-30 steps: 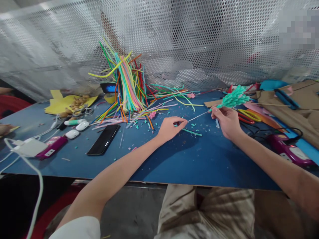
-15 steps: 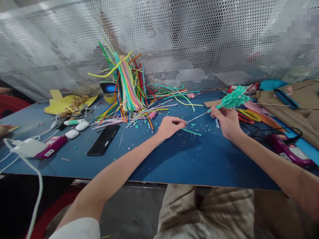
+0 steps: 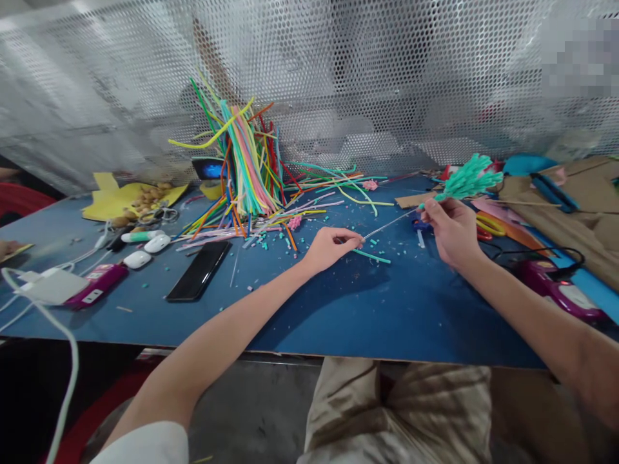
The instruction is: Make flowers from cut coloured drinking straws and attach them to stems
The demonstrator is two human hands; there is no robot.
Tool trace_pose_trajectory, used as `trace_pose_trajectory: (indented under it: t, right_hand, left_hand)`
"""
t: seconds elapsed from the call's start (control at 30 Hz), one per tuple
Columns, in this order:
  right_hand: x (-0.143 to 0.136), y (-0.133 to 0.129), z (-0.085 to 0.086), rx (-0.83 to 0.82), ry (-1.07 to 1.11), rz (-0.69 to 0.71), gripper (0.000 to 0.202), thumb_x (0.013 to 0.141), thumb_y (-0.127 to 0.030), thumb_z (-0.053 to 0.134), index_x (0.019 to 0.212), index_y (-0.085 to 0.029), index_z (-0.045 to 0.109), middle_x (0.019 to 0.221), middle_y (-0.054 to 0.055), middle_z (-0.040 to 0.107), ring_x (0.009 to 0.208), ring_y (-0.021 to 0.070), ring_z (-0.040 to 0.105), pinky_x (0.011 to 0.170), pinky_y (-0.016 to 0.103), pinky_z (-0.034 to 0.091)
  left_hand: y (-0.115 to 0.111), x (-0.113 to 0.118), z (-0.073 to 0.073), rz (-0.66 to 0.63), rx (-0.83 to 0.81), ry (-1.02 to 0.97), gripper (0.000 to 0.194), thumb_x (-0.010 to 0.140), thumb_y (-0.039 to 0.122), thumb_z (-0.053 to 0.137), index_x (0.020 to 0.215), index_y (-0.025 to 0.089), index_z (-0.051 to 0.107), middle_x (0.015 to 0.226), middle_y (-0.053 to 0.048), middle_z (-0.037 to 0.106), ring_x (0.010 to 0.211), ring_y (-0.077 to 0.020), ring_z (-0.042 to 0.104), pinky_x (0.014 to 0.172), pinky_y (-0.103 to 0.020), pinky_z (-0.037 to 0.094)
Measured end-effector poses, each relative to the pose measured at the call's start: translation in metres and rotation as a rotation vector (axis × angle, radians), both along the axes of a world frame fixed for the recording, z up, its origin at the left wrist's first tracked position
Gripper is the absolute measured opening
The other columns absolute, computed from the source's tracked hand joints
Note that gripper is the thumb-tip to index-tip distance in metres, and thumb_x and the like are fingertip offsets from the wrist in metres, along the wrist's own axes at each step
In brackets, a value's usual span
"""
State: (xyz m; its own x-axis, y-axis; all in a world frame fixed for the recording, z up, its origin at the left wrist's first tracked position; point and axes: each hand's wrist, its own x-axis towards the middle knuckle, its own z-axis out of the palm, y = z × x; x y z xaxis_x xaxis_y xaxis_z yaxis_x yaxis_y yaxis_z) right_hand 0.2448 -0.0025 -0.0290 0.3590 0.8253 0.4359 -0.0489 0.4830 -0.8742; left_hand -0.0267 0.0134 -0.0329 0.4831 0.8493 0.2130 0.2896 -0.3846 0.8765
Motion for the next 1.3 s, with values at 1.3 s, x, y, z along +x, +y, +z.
trace_pose_trajectory:
  t: [1.3]
  right_hand:
    - [-0.015, -0.009, -0.004, 0.029, -0.069, 0.011, 0.019, 0.077, -0.039, 0.079, 0.076, -0.021, 0.074, 0.074, 0.002, 0.070, 0.069, 0.0153, 0.062, 0.066, 0.030, 0.049]
  left_hand:
    - [-0.006, 0.007, 0.004, 0.208, -0.001, -0.291, 0.027, 0.076, 0.045, 0.077, 0.081, 0.018, 0.076, 0.076, -0.001, 0.072, 0.064, -0.0106, 0.055, 0.061, -0.024, 0.043]
